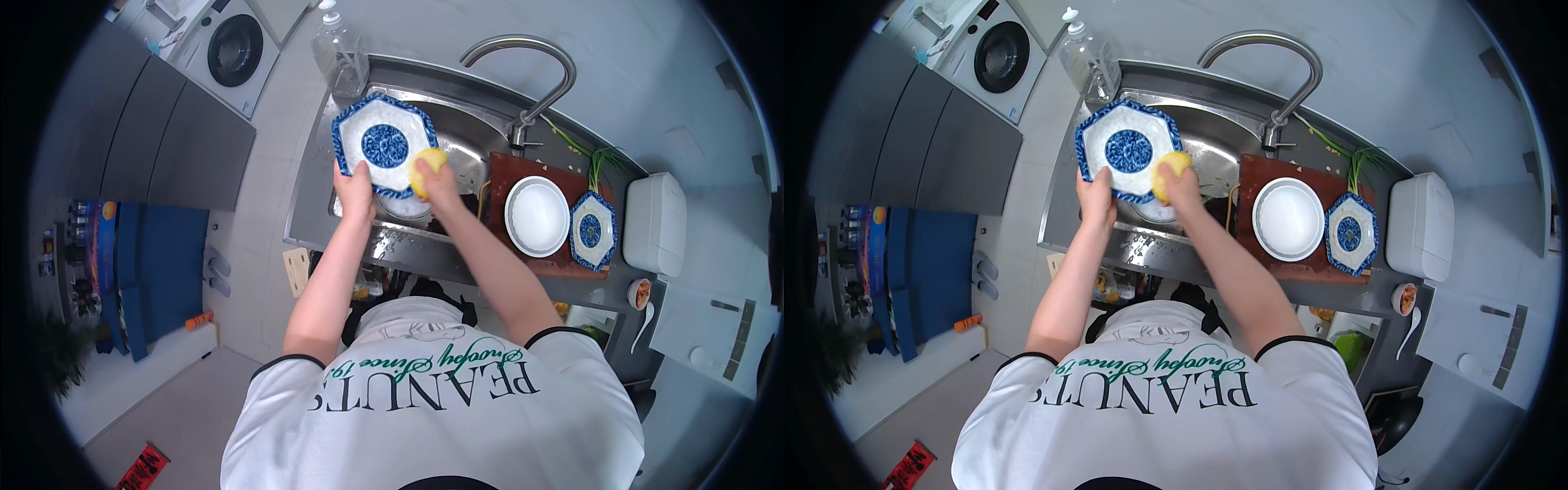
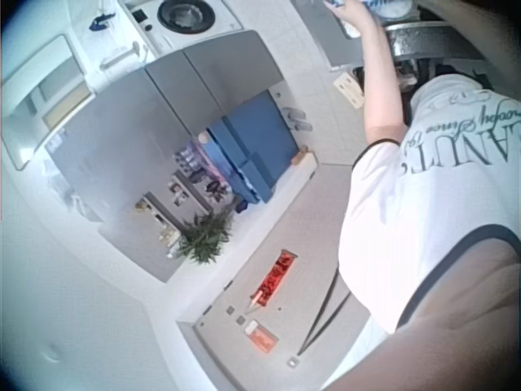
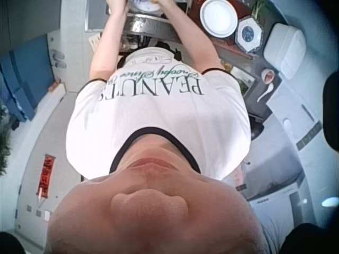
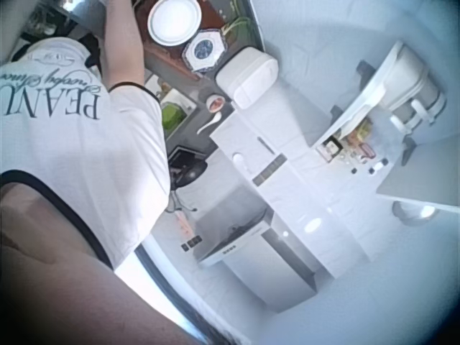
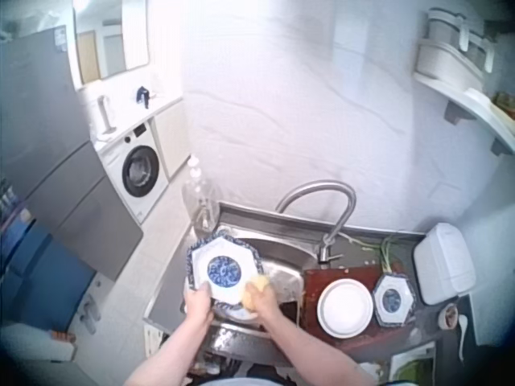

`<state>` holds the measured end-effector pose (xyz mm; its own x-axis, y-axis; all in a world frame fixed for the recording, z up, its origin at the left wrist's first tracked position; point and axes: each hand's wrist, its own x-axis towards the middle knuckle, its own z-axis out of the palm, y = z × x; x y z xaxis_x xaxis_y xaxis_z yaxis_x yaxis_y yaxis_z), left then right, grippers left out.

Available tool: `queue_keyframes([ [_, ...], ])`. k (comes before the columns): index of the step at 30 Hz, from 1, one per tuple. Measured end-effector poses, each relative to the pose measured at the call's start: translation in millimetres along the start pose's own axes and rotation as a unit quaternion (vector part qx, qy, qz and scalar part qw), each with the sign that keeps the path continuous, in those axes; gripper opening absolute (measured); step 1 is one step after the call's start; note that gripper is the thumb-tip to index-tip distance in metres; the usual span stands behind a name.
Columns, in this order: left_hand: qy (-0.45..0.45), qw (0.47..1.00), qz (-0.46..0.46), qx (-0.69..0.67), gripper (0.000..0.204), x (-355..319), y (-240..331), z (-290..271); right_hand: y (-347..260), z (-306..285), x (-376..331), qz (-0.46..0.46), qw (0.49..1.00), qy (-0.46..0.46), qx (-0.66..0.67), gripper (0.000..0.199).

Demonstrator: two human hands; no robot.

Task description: The person washes several bowls and a plate with a yellow sponge in a kitchen sink, rinses them under running water, and places them on a wooden board. They then retrieve chopsticks from a drawer and use them to transfer food from a plate into a small bowl.

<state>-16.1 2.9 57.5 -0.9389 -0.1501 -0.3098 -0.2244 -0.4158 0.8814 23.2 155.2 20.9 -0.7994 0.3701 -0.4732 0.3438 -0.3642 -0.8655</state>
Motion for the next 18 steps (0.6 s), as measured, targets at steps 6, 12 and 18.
queue_keyframes([
  [6, -0.136, 0.968, -0.157, 0.138, 0.034, 0.3, 38.0, -24.0, -58.4, -39.0, 61.8, -0.249, 0.827, -0.040, -0.502, 0.057],
  [12, -0.274, 0.913, -0.217, 0.211, 0.029, 11.8, 62.8, -2.9, -112.8, 0.6, 48.3, -0.384, 0.657, -0.159, -0.629, 0.055],
  [18, -0.317, 0.886, -0.273, 0.199, 0.032, 10.1, 65.1, 10.2, -112.1, 43.8, 26.7, -0.531, 0.514, -0.338, -0.582, 0.042],
])
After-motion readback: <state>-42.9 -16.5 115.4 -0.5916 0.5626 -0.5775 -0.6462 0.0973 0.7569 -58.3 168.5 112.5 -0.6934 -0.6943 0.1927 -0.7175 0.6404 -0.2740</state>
